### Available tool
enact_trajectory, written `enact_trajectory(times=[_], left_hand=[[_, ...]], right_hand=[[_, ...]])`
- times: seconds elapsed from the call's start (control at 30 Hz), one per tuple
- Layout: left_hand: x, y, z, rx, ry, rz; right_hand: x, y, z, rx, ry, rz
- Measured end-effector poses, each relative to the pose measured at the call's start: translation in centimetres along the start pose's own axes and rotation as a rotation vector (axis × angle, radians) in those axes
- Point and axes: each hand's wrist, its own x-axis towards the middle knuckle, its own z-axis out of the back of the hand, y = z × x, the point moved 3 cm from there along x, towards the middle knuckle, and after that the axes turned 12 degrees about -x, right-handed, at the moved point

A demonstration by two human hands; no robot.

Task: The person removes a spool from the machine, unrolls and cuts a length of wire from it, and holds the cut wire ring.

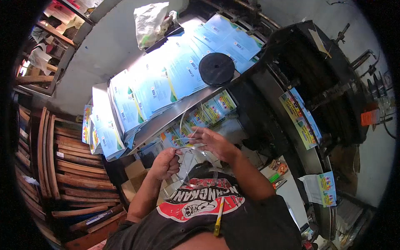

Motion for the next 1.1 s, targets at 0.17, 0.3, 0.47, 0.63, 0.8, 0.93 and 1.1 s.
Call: enact_trajectory(times=[0.17,0.3,0.47,0.63,0.8,0.93,1.1], left_hand=[[-1.8,0.2,0.5,0.117,-0.004,-0.043],[-3.3,0.7,2.7,0.175,-0.042,-0.184],[-4.7,1.1,3.5,0.149,0.184,-0.090],[-4.6,2.0,2.6,0.171,0.342,-0.027],[-4.9,2.6,2.2,0.174,0.337,0.039],[-4.9,3.3,2.8,0.195,0.340,0.133],[-4.8,3.1,2.0,0.234,0.307,0.141]], right_hand=[[0.8,-0.9,-1.1,0.209,-0.200,-0.110],[0.3,-3.8,0.8,0.081,-0.342,-0.006],[-0.3,-1.9,0.5,0.029,-0.488,0.063],[-1.2,-1.5,-0.3,-0.018,-0.399,0.049],[-2.4,-2.4,-0.3,-0.224,-0.513,-0.025],[-0.7,-1.1,-1.2,-0.334,-0.570,-0.042],[0.3,2.0,-0.6,-1.186,-1.039,0.403]])
